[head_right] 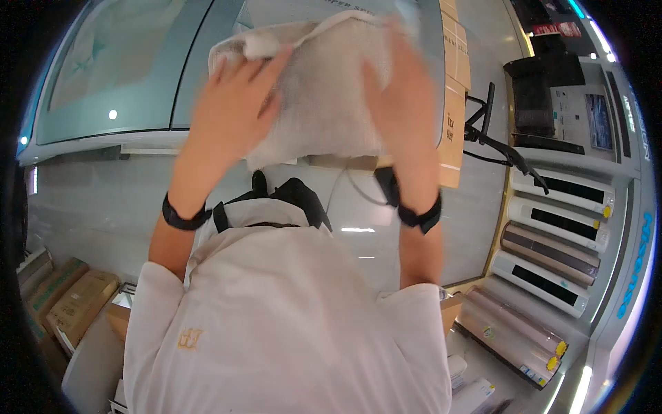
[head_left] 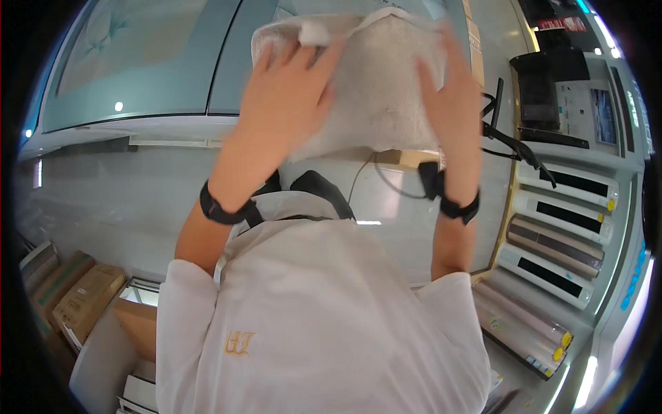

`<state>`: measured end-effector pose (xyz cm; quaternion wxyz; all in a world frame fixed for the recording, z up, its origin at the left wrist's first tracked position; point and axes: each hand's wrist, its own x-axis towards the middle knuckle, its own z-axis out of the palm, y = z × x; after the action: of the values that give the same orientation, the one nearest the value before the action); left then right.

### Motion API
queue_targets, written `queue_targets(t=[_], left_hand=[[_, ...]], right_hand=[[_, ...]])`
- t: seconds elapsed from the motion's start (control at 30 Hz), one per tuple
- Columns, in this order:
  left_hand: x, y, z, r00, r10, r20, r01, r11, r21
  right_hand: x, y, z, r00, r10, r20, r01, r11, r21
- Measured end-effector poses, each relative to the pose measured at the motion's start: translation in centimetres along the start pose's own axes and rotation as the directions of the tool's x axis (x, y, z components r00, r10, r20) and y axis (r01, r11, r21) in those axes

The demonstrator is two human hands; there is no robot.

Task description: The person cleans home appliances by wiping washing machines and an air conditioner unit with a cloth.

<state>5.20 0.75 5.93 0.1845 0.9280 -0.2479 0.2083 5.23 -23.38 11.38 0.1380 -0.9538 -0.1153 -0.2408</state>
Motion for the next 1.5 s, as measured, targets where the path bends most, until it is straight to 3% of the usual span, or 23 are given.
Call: queue_targets(t=[0.07, 0.17, 0.27, 0.37, 0.47, 0.57, 0.77, 0.87, 1.17, 1.27, 1.37, 1.47, 1.5], left_hand=[[-2.6, 0.6, 0.2, 1.0, 0.025, -0.016, -0.026, 0.998, -0.061], [-4.5, 1.4, -0.4, 0.999, -0.038, -0.009, 0.037, 0.996, -0.079], [-4.7, 1.6, -0.5, 0.998, -0.053, -0.033, 0.05, 0.995, -0.09], [-1.9, 1.3, -0.7, 0.984, -0.131, 0.124, 0.141, 0.987, -0.077], [0.3, 0.4, 1.5, 0.986, -0.125, -0.11, 0.134, 0.988, 0.079], [1.3, -0.2, 2.7, 0.987, -0.026, -0.16, 0.032, 0.999, 0.032], [-1.4, -0.4, 2.3, 0.992, -0.086, -0.09, 0.092, 0.994, 0.061], [-2.9, -0.4, 0.6, 0.995, -0.075, -0.067, 0.079, 0.996, 0.052], [-4.8, -2.0, -1.6, 0.988, 0.034, 0.149, -0.037, 0.999, 0.014], [-3.7, -1.9, -2.5, 0.939, 0.08, 0.335, -0.126, 0.985, 0.118], [-3.0, -2.0, -2.3, 0.901, 0.167, 0.4, -0.165, 0.986, -0.038], [-1.7, -2.1, -3.3, 0.821, 0.255, 0.511, -0.308, 0.951, 0.021], [0.1, -2.0, -4.1, 0.707, 0.267, 0.654, -0.398, 0.916, 0.056]], right_hand=[[-4.6, -0.4, 2.7, 0.962, -0.011, 0.271, -0.008, 0.998, 0.07], [-8.2, -2.6, 2.5, 0.974, -0.002, 0.226, 0.026, 0.994, -0.102], [-9.4, -0.8, 1.6, 0.961, 0.065, 0.267, -0.038, 0.994, -0.106], [-7.5, 1.4, 2.0, 0.97, 0.07, 0.234, -0.041, 0.991, -0.129], [-4.9, 1.7, 4.5, 0.982, 0.103, 0.16, -0.077, 0.983, -0.166], [-4.0, -0.8, 6.7, 0.999, 0.012, 0.044, -0.003, 0.976, -0.217], [-7.1, -1.9, 3.5, 0.982, -0.101, 0.16, 0.106, 0.994, -0.024], [-8.1, -0.6, 1.8, 0.962, -0.084, 0.259, 0.102, 0.993, -0.056], [-6.9, 0.4, 0.4, 0.88, -0.142, 0.454, 0.192, 0.979, -0.065], [-5.3, 0.0, -0.1, 0.822, -0.228, 0.522, 0.242, 0.969, 0.041], [-4.9, -1.1, 1.1, 0.769, -0.395, 0.503, 0.393, 0.912, 0.115], [-2.4, -2.6, 2.4, 0.728, -0.523, 0.444, 0.463, 0.852, 0.245], [-1.1, -1.5, 3.5, 0.673, -0.587, 0.45, 0.567, 0.8, 0.195]])
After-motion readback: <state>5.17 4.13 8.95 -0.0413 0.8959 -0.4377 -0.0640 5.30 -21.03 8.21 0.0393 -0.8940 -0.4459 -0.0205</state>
